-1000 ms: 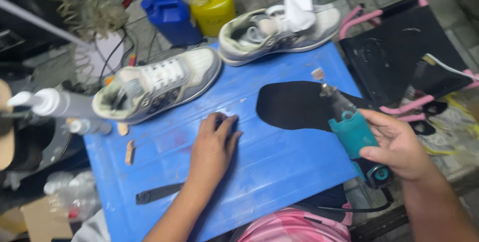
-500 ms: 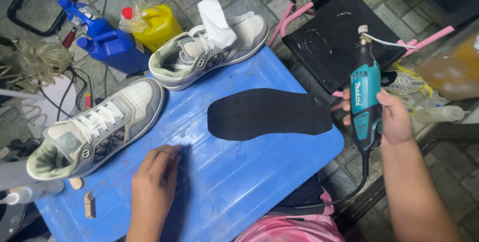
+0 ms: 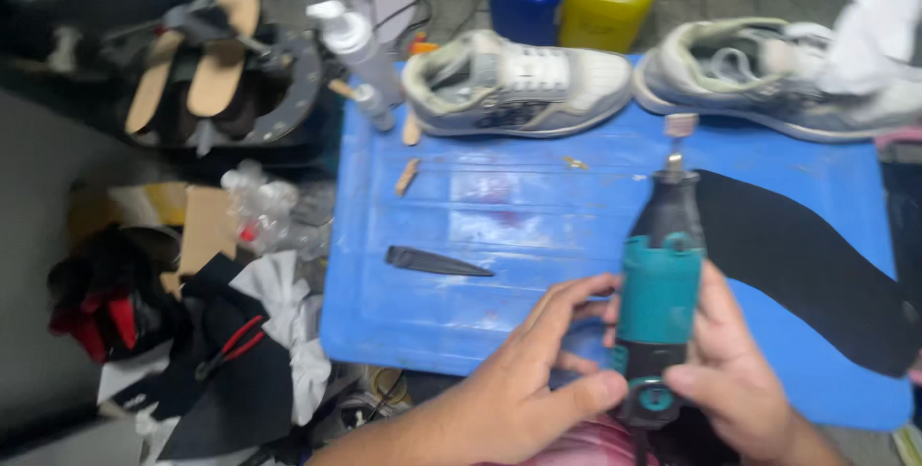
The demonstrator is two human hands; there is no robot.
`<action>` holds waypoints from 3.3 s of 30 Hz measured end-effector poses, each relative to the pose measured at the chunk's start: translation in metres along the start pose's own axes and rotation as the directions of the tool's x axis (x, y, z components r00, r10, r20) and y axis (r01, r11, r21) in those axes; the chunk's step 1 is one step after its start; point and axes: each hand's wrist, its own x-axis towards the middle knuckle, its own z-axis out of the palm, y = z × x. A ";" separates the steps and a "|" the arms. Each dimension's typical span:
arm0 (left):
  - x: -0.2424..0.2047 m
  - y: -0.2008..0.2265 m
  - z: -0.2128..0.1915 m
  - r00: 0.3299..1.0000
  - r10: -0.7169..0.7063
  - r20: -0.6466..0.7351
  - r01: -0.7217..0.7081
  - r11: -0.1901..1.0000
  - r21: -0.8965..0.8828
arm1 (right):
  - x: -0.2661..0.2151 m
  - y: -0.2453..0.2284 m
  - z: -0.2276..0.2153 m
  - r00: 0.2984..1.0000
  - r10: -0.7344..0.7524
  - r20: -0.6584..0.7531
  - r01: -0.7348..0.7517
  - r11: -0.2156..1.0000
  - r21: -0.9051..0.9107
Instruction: The person applies glue to black shoe insoles using a paintbrush. They retrieve a pair of sneakers from a nearby rack and place them on the workbench. The person repeatedly dips the brush into a glue bottle and spreads the adhesive across the surface of the insoles.
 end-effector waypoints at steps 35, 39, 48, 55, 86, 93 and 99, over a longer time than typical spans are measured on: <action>-0.345 -0.239 -0.273 0.026 -0.165 -0.986 0.824 0.561 -0.072 | 0.072 0.115 0.089 0.624 0.569 0.535 -0.033 0.703 -0.710; -0.346 -0.231 -0.282 0.196 -0.171 -0.966 0.722 0.691 0.024 | 0.072 0.121 0.081 0.639 0.559 0.528 -0.047 0.714 -0.699; -0.308 -0.223 -0.314 0.365 -0.151 -0.919 0.675 0.722 0.150 | 0.068 0.136 0.064 0.673 0.522 0.525 -0.087 0.760 -0.644; -0.278 -0.228 -0.331 0.435 -0.152 -0.887 0.721 0.649 0.243 | 0.066 0.141 0.057 0.662 0.574 0.482 -0.234 0.769 -0.594; -0.014 -0.038 -0.219 0.609 0.416 -0.675 0.240 0.715 0.656 | 0.197 0.004 0.101 0.888 -0.168 0.427 0.425 -0.050 -0.904; 0.040 -0.053 -0.219 0.661 0.364 -0.656 0.357 0.615 0.703 | 0.362 -0.033 0.068 0.937 -0.100 0.335 0.330 -0.062 -0.942; 0.063 -0.052 -0.285 0.641 0.462 -0.613 0.163 0.698 0.697 | 0.468 0.015 0.034 0.899 0.431 0.074 0.129 -0.101 -0.986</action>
